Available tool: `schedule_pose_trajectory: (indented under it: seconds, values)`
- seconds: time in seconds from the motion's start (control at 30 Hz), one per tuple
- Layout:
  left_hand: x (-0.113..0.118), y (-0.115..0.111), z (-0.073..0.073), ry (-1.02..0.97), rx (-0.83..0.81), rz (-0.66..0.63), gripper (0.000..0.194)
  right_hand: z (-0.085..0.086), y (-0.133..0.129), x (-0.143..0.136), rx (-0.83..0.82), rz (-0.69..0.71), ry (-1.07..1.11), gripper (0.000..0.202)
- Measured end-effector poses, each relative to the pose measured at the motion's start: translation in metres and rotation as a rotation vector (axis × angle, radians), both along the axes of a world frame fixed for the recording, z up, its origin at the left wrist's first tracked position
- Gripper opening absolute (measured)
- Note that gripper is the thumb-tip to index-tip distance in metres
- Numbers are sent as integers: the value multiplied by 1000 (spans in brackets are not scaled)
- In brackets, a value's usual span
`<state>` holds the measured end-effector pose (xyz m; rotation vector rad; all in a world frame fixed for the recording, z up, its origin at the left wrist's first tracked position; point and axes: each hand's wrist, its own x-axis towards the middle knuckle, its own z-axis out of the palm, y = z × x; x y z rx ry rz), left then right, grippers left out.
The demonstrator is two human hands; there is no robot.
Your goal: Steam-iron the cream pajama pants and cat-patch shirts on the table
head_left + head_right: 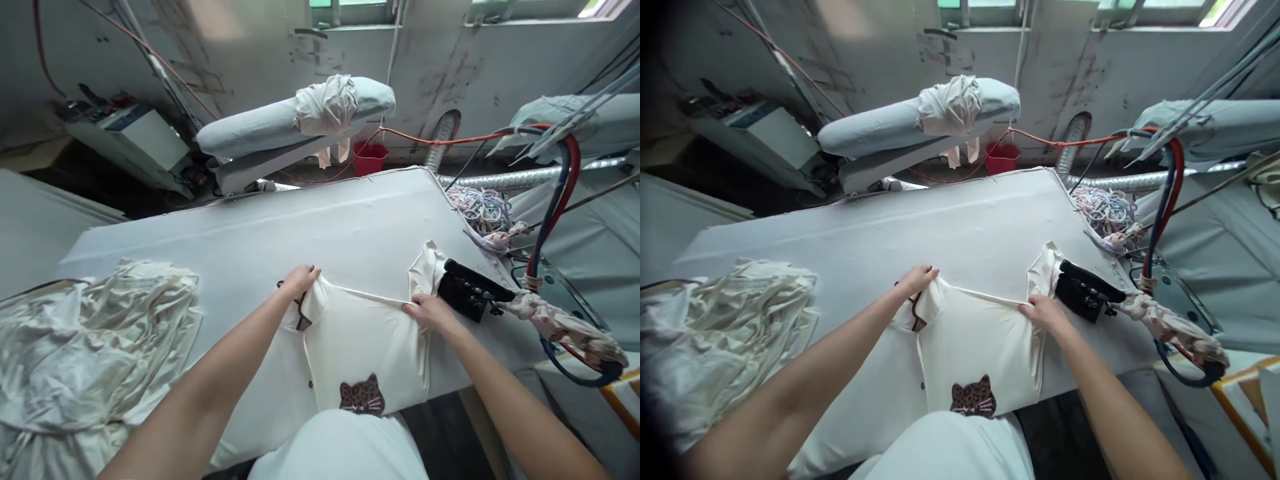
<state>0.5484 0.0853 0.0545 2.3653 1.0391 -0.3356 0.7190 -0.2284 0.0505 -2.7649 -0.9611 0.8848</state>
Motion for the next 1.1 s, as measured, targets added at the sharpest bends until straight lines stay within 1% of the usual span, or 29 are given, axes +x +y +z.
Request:
schedule_pose_trajectory:
  seconds: [0.07, 0.1, 0.13, 0.17, 0.2, 0.23, 0.27, 0.3, 0.33, 0.37, 0.4, 0.43, 0.47, 0.5, 0.53, 0.57, 0.6, 0.63, 0.7, 0.73, 0.77, 0.8, 0.83, 0.87, 0.93, 0.97, 1.03, 1.07, 1.1]
  values:
    - [5, 4, -1, -9, 48, 8, 38, -5, 4, -14, 47, -98, -204, 33]
    - [5, 1, -3, -11, 56, 18, 39, -9, 11, -28, 113, -108, -339, 34]
    - [1, -6, -5, -28, 68, 35, 39, -16, 18, -45, 207, -72, -453, 38]
    - [-9, -15, -7, -72, 100, 59, 39, -24, 26, -63, 313, 12, -526, 43]
    - [-25, -25, -11, -146, 162, 83, 40, -34, 34, -80, 410, 120, -560, 48]
    - [-47, -35, -15, -246, 252, 100, 43, -45, 41, -95, 472, 230, -562, 51]
    - [-76, -45, -22, -354, 359, 97, 48, -55, 47, -105, 501, 314, -553, 52]
    - [-109, -53, -31, -460, 478, 71, 50, -65, 52, -111, 503, 352, -551, 54]
    - [-145, -58, -41, -518, 539, 3, 51, -72, 57, -111, 494, 339, -564, 55]
    - [-180, -59, -52, -510, 542, -102, 51, -76, 64, -108, 486, 299, -582, 56]
    - [-211, -54, -62, -479, 552, -206, 50, -77, 71, -103, 489, 258, -593, 57]
    - [-235, -44, -69, -447, 598, -229, 48, -72, 80, -97, 508, 240, -587, 56]
    - [-251, -30, -72, -399, 645, -165, 47, -64, 90, -91, 539, 245, -563, 54]
    - [-256, -13, -71, -360, 686, -73, 45, -53, 103, -87, 567, 272, -516, 50]
    - [-253, 3, -64, -332, 703, 27, 45, -40, 117, -85, 581, 313, -448, 45]
    - [-240, 19, -54, -318, 678, 78, 43, -27, 133, -86, 571, 356, -363, 41]
    - [-221, 31, -42, -313, 610, 67, 41, -15, 150, -88, 535, 384, -266, 39]
    - [-198, 39, -28, -301, 511, 16, 40, -5, 167, -92, 483, 391, -172, 37]
    - [-150, 43, -3, -201, 305, -36, 38, 5, 196, -103, 386, 359, -26, 32]
    - [-130, 40, 5, -118, 202, -13, 40, 6, 206, -108, 355, 334, 22, 27]
    - [-114, 36, 11, -36, 106, 39, 45, 4, 213, -114, 339, 307, 52, 25]
    - [-104, 31, 12, 26, 24, 97, 48, 1, 215, -120, 336, 282, 64, 26]
    - [-100, 25, 11, 56, -37, 144, 48, -4, 214, -126, 341, 256, 62, 28]
    - [-103, 19, 8, 56, -71, 172, 43, -9, 209, -131, 349, 222, 53, 26]
    - [-126, 9, -4, -13, -42, 188, 28, -20, 189, -140, 394, 137, 8, 15]
    - [-145, 4, -10, -85, 12, 202, 23, -25, 176, -143, 444, 95, -35, 11]
    - [-187, -4, -24, -270, 132, 257, 17, -34, 145, -144, 562, 42, -163, 15]
    - [-208, -8, -30, -352, 184, 273, 17, -37, 129, -142, 602, 45, -244, 17]
    - [-226, -13, -34, -408, 225, 254, 18, -40, 114, -140, 619, 73, -330, 19]
